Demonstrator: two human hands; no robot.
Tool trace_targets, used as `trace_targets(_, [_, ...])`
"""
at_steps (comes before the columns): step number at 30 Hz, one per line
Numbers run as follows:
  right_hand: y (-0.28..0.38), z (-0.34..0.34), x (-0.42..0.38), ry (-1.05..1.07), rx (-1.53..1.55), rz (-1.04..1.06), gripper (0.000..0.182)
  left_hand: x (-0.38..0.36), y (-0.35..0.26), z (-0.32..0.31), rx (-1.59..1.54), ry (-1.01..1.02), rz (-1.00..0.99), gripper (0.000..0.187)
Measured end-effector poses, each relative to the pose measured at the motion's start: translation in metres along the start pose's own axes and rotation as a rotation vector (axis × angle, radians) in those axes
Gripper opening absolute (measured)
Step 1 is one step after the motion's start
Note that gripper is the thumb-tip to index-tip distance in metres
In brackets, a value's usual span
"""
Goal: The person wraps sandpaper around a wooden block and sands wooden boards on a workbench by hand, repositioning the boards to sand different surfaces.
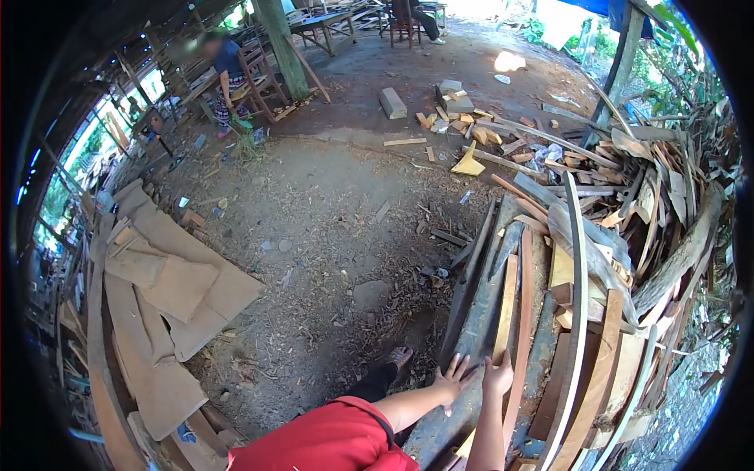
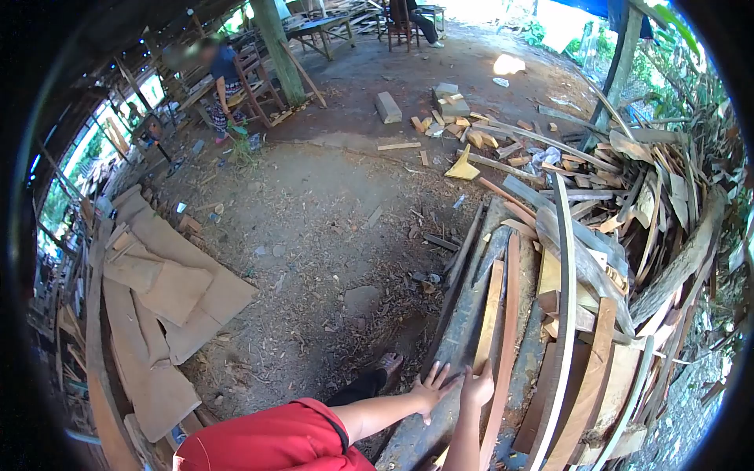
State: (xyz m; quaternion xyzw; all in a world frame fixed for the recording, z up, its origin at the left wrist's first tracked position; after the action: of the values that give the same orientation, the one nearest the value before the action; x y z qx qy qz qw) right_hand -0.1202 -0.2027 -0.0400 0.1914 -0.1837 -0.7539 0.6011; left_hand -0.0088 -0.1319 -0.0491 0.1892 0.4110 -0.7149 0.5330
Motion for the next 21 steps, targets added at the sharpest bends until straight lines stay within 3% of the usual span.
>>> trace_targets(21, [0.0007,-0.0058,-0.0018,-0.001,-0.03,-0.03,0.059,0.0043,0.0028,-0.0045,-0.027,-0.028,-0.018,0.141])
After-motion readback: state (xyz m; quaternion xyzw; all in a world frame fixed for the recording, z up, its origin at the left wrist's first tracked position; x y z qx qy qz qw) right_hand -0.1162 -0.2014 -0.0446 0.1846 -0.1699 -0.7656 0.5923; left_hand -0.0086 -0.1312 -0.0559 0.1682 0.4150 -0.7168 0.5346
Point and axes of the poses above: each hand's wrist, its own x-axis towards the middle knuckle, its own z-axis out of the back of the hand, y = z × x, the point moved 5 cm from there along x, towards the middle knuckle, and after that the axes turned 3 degrees about -z, right-handed, at the moved point
